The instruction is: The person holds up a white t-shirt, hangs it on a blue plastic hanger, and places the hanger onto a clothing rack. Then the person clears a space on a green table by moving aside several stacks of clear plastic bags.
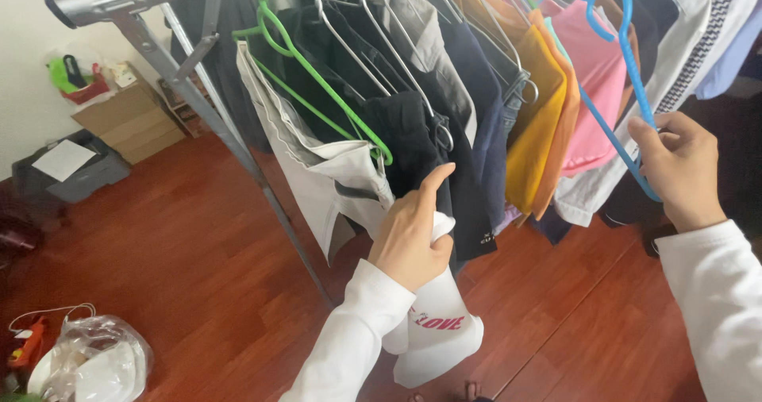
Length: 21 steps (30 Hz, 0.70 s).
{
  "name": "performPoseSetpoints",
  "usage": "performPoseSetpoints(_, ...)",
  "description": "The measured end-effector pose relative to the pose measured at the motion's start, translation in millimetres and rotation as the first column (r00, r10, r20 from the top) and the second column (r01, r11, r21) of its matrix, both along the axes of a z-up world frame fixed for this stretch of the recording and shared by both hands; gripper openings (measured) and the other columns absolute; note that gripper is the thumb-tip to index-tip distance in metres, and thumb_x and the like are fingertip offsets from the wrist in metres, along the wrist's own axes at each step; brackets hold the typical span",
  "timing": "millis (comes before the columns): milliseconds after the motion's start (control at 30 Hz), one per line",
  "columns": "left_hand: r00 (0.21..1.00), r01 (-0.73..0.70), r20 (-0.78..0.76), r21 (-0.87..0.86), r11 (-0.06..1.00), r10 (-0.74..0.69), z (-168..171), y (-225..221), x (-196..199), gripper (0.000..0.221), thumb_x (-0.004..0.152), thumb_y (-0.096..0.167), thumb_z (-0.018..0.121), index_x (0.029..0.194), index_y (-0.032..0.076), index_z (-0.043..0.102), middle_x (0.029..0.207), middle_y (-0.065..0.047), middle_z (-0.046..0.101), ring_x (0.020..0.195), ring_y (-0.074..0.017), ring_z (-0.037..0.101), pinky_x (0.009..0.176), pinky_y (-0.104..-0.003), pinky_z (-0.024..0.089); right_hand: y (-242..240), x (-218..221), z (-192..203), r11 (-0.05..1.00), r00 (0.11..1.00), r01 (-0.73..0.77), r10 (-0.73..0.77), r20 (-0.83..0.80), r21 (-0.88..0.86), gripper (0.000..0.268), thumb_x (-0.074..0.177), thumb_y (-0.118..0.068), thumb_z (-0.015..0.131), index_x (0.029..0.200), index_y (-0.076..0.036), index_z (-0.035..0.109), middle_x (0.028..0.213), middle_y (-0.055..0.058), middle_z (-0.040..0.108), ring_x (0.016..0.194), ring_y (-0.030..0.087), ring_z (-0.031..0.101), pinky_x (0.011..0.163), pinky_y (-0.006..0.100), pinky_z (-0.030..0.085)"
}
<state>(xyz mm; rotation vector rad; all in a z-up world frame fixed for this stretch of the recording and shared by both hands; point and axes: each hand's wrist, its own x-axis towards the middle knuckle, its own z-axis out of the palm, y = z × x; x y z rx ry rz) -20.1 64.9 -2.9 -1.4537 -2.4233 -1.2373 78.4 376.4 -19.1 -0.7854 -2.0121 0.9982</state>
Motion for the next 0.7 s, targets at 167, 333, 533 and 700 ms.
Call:
performPoseSetpoints(167, 0.991, 0.007, -0.133, 0.042, 0.999, -0.001, -15, 1, 4, 0.07, 0.057, -0.008, 0.048, 0.124, 0.008, 0.034, 0.082, -0.012, 0.05, 0.076, -0.0297, 0.049, 0.074, -0.039, 0.04, -28, 33, 3, 0.998, 0.994, 0.056, -0.056, 0.095, 0.003, 0.019, 0.097, -0.021, 0.06, 0.085, -0.008, 0.055, 0.058, 0.004, 0.045, 0.047, 0.012, 0.041, 0.039, 0.028, 0.033)
performPoseSetpoints(333, 0.984, 0.043, -0.177, 0.072, 0.996, -0.03, -19, -4, 22, 0.066, 0.055, -0.012, 0.044, 0.117, 0.009, 0.038, 0.08, -0.012, 0.05, 0.074, -0.0294, 0.047, 0.07, -0.038, 0.039, -39, 63, -7, 0.998, 0.994, 0.058, -0.058, 0.09, 0.002, 0.019, 0.099, -0.022, 0.059, 0.087, -0.008, 0.055, 0.057, 0.003, 0.044, 0.046, 0.012, 0.041, 0.036, 0.027, 0.031)
performPoseSetpoints(533, 0.985, 0.104, -0.149, 0.108, 0.989, -0.088, -19, -2, 59, 0.062, 0.055, -0.012, 0.039, 0.112, 0.012, 0.041, 0.076, -0.007, 0.047, 0.071, -0.0275, 0.044, 0.069, -0.037, 0.037, -74, 123, -10, 0.997, 0.995, 0.075, -0.073, 0.073, -0.034, 0.015, 0.096, -0.022, 0.057, 0.086, -0.011, 0.056, 0.055, 0.0, 0.044, 0.047, 0.008, 0.042, 0.042, 0.023, 0.033)
performPoseSetpoints(700, 0.953, 0.273, -0.175, 0.131, 0.953, -0.249, -9, 4, 94, 0.062, 0.055, -0.014, 0.036, 0.111, 0.012, 0.041, 0.095, -0.007, 0.051, 0.08, -0.0279, 0.045, 0.076, -0.035, 0.036, -109, 186, -11, 0.96, 0.987, 0.105, -0.068, 0.148, -0.259, 0.014, 0.091, -0.026, 0.047, 0.094, -0.016, 0.057, 0.064, 0.001, 0.047, 0.044, 0.007, 0.035, 0.03, 0.023, 0.02)
